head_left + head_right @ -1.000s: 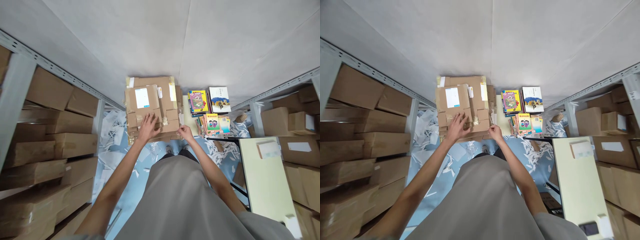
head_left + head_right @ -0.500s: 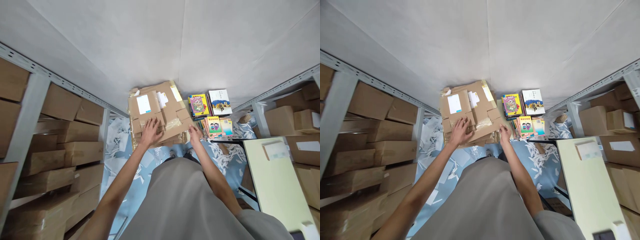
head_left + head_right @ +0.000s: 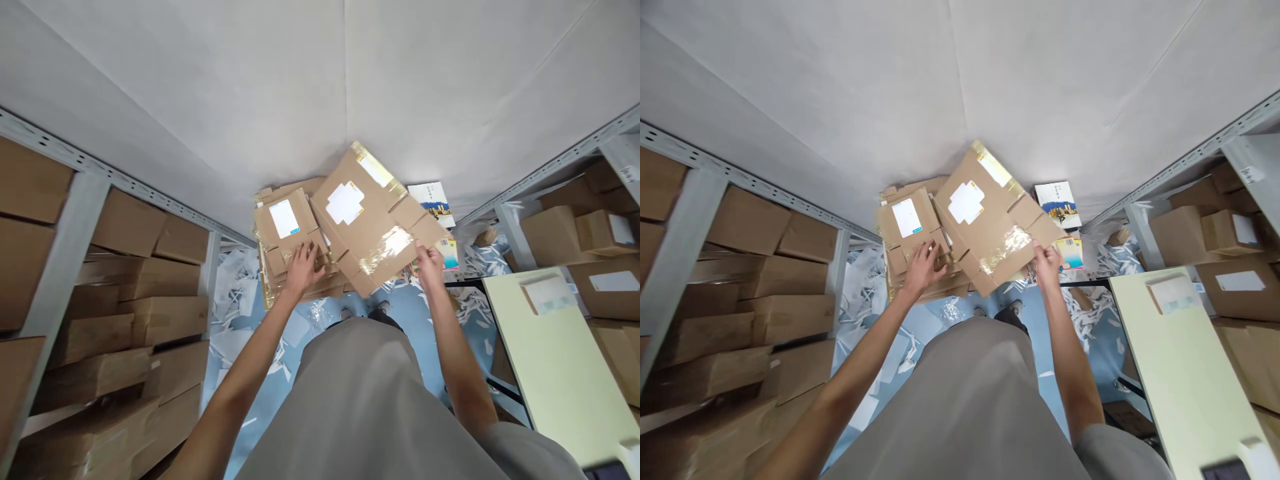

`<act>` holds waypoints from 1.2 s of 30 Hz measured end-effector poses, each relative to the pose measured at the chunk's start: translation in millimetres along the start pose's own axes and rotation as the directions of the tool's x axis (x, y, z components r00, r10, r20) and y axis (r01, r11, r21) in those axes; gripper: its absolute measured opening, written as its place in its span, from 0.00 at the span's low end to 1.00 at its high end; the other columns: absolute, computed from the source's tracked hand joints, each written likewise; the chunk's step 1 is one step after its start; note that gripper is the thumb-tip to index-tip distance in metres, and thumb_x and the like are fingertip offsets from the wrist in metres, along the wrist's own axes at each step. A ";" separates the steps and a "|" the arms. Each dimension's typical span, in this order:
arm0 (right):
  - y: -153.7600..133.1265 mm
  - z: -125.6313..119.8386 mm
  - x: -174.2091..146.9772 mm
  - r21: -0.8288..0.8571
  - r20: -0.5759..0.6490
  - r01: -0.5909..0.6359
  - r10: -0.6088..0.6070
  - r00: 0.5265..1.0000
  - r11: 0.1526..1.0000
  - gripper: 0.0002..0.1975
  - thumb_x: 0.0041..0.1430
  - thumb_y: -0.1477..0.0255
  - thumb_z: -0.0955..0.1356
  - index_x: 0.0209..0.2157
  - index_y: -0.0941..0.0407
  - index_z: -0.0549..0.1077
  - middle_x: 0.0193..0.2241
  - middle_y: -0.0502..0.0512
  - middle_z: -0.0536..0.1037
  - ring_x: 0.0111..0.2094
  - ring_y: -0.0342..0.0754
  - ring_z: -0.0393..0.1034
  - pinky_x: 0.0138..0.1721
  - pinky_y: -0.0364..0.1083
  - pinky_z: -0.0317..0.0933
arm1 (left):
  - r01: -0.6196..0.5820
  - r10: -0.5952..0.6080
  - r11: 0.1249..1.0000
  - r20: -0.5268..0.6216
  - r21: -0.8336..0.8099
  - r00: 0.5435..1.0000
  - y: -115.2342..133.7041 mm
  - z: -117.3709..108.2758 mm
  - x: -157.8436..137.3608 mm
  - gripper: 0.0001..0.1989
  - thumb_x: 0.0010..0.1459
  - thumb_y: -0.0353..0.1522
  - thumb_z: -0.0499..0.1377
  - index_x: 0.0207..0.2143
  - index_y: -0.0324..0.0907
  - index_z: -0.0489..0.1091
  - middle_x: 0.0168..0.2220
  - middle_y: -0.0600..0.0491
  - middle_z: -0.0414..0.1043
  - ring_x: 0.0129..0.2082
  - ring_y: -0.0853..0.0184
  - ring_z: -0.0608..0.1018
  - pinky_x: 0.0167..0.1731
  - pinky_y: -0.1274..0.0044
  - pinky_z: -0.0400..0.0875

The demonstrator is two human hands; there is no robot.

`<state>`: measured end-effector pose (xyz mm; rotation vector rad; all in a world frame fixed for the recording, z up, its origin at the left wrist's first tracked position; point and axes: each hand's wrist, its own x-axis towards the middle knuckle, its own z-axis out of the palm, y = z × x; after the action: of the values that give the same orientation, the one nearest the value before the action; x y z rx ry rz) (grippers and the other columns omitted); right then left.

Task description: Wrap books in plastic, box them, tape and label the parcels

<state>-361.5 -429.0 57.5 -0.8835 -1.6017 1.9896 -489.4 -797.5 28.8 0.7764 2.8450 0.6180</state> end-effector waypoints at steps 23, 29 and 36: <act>-78.0 -141.3 -78.4 0.166 -0.322 0.204 -0.143 0.936 0.965 0.18 0.54 0.61 0.81 0.44 0.54 0.83 0.50 0.57 0.87 0.55 0.52 0.80 0.57 0.50 0.75 | 0.090 -0.101 0.988 0.087 0.125 0.991 -2.3 -12.7 24.0 0.45 0.63 0.38 0.69 0.76 0.29 0.58 0.76 0.22 0.57 0.75 0.32 0.65 0.74 0.47 0.58; -57.3 -119.6 -60.8 0.192 -0.318 0.161 -0.094 0.943 0.968 0.17 0.53 0.61 0.81 0.41 0.52 0.81 0.48 0.55 0.87 0.54 0.52 0.80 0.55 0.51 0.77 | -0.010 0.000 0.995 0.100 0.104 0.995 -21.0 -5.3 15.4 0.28 0.69 0.33 0.60 0.69 0.31 0.68 0.74 0.27 0.64 0.72 0.39 0.71 0.71 0.53 0.65; -59.2 -118.5 -55.9 0.185 -0.302 0.154 -0.093 0.949 0.971 0.20 0.53 0.60 0.82 0.44 0.54 0.81 0.49 0.56 0.87 0.54 0.52 0.80 0.54 0.49 0.78 | 0.014 -0.017 0.999 0.076 0.044 0.997 -19.1 -4.5 7.8 0.29 0.68 0.32 0.60 0.68 0.29 0.69 0.75 0.27 0.61 0.74 0.41 0.68 0.73 0.55 0.63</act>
<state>-241.4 -371.1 111.4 -0.9206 -1.2304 1.8014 -505.9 -810.0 24.8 0.7663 2.8008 0.5153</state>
